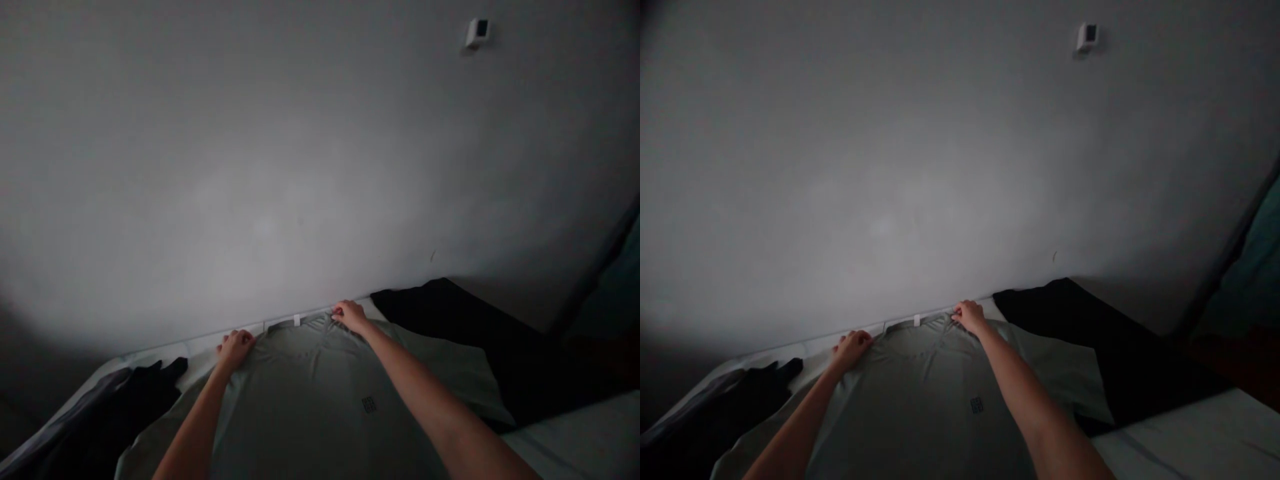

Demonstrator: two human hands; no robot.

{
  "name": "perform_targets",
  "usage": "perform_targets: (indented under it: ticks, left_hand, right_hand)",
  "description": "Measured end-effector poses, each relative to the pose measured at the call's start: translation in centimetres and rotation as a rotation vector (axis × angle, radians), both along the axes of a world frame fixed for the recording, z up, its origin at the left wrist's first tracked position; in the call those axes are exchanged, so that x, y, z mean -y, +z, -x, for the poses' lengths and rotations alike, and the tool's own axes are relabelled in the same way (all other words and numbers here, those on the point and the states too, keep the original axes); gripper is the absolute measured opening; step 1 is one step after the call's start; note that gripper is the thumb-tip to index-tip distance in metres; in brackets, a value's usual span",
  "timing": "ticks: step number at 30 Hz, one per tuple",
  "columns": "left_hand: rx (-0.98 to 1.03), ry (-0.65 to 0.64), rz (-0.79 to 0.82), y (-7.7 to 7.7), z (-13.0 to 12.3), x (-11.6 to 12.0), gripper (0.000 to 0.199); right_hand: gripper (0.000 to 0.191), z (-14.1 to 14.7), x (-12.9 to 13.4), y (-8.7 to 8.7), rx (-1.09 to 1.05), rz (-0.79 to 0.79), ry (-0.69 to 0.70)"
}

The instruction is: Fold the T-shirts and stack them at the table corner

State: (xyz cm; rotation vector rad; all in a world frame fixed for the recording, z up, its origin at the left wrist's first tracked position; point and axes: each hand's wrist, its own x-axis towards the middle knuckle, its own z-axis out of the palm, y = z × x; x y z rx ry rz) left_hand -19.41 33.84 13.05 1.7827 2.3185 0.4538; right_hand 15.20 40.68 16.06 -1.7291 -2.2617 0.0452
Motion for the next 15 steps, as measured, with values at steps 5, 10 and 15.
perform_targets:
  ticks: [5, 10, 15]
  left_hand:
    - [-0.033, -0.023, -0.013, -0.4, -0.3, -0.1, 0.026]
    - [-0.063, -0.029, -0.062, -0.4, -0.8, 0.2, 0.026]
    - [-0.115, -0.021, -0.112, 0.4, -1.9, 0.9, 0.028]
  right_hand:
    - [0.014, 0.5, -1.1, -0.9, 0.033, 0.013, -0.021]
    - [0.013, 0.9, -1.4, -1.0, 0.063, -0.012, -0.055]
    - [0.016, 2.3, -0.1, -0.2, 0.071, -0.045, -0.12]
